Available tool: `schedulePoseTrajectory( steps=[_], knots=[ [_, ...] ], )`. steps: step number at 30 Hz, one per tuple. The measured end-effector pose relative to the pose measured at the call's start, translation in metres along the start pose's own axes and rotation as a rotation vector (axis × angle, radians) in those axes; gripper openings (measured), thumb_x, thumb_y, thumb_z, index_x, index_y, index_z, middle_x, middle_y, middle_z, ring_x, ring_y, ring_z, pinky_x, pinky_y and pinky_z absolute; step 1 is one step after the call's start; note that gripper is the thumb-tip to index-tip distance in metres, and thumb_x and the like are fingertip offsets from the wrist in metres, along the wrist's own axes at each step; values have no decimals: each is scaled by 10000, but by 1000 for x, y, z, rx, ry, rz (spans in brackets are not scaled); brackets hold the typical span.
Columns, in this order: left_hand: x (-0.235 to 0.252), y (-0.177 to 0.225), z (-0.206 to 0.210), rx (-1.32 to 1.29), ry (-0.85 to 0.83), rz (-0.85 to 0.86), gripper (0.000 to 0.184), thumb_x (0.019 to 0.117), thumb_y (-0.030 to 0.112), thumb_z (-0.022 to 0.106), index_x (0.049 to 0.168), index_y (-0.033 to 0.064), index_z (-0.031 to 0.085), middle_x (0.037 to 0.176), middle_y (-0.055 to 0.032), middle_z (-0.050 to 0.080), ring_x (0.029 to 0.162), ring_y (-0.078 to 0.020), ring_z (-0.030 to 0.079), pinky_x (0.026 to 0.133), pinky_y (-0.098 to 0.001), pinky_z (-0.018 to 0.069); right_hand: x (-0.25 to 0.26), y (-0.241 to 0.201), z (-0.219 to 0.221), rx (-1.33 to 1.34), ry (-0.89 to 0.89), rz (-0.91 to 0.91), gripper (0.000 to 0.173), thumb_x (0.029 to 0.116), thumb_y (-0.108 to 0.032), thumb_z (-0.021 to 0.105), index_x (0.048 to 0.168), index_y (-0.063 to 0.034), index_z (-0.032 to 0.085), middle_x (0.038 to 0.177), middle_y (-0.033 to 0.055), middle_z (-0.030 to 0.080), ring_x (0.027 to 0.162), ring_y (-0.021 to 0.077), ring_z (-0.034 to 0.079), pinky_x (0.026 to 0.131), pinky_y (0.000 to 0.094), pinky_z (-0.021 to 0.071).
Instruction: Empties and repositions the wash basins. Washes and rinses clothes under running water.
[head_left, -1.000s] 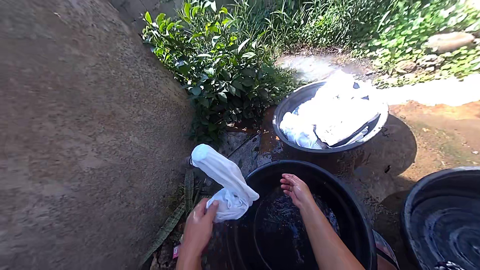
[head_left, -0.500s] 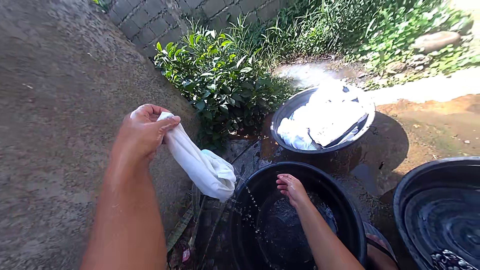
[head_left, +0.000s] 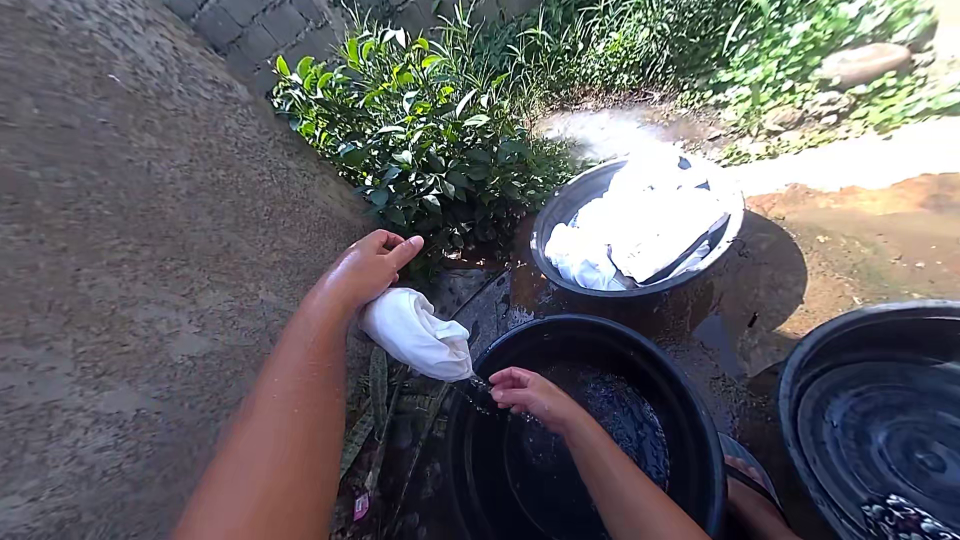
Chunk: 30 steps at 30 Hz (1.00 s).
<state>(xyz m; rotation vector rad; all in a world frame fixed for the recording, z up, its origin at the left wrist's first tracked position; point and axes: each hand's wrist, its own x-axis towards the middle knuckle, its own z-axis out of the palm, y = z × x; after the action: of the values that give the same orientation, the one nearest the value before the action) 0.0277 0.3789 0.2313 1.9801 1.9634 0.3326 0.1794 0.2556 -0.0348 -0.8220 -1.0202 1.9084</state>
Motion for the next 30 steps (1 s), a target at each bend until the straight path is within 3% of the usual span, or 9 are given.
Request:
schedulePoseTrajectory(
  steps=[3, 7, 9, 11, 14, 17, 22, 25, 30],
  knots=[
    [-21, -8, -10, -58, 282, 176, 438, 1072, 388, 526, 1297, 19, 590, 1170, -219, 642, 1040, -337, 643, 940, -569, 487, 3, -9, 40, 93, 23, -66, 528, 996, -177, 642, 1471, -50, 450, 1203, 119, 635, 944, 166, 651, 778, 330, 552],
    [-82, -34, -4, -183, 474, 271, 214, 1044, 284, 569, 981, 85, 615, 746, 16, 532, 595, -43, 486, 583, -241, 430, 3, -10, 69, 159, 328, -101, 186, 1008, -152, 650, 1122, -13, 694, 923, 48, 665, 715, 70, 582, 626, 222, 477],
    [-106, -56, 12, -260, 413, 227, 168, 989, 206, 574, 831, 150, 588, 620, 102, 473, 504, 17, 442, 503, -168, 387, -1, -7, 74, 137, 390, -117, 172, 988, -156, 673, 1092, -26, 714, 970, 56, 672, 802, 92, 603, 694, 256, 497],
    [-123, -75, 35, -281, 259, 104, 197, 961, 152, 549, 767, 145, 584, 583, 102, 473, 492, 4, 448, 504, -179, 387, -2, -6, 78, 159, 424, -125, 327, 970, -127, 665, 1276, -22, 615, 1200, 142, 620, 1019, 206, 619, 817, 372, 537],
    [-131, -96, 70, -312, -70, -133, 186, 1019, 142, 529, 1102, 15, 636, 909, -63, 634, 769, -129, 608, 691, -303, 511, -1, -11, 80, 215, 349, -72, 509, 1000, -123, 636, 1484, -61, 494, 1375, 172, 576, 1146, 246, 607, 890, 420, 533],
    [-126, -106, 102, -622, -269, -271, 478, 1012, 87, 557, 1466, 53, 410, 1370, -138, 556, 1191, -239, 587, 944, -435, 527, -2, -18, 90, 230, 287, -64, 222, 1048, -162, 580, 1178, 2, 653, 1006, 85, 682, 831, 120, 634, 707, 272, 516],
    [-126, -111, 118, -968, -256, -348, 225, 1049, 37, 502, 1272, 13, 522, 1011, -111, 705, 861, -180, 717, 793, -337, 608, -13, -1, 93, 354, 232, 29, 202, 1056, -151, 556, 1193, -15, 617, 887, 61, 663, 698, 107, 611, 612, 242, 491],
    [-130, -115, 116, -1005, -197, -421, 107, 1058, 61, 492, 1157, 67, 533, 781, -37, 627, 635, -125, 644, 642, -287, 594, -14, 29, 75, 401, 346, 196, 226, 1059, -156, 544, 1242, -34, 596, 902, 69, 648, 686, 121, 601, 595, 252, 479],
    [-124, -136, 143, -1167, -169, -493, 193, 1053, 53, 462, 1236, 77, 521, 1065, -93, 677, 886, -189, 696, 760, -349, 591, -14, 87, 39, 427, 591, 439, 261, 1069, -147, 515, 1289, -29, 590, 1074, 126, 618, 832, 176, 589, 712, 312, 485]
  ],
)
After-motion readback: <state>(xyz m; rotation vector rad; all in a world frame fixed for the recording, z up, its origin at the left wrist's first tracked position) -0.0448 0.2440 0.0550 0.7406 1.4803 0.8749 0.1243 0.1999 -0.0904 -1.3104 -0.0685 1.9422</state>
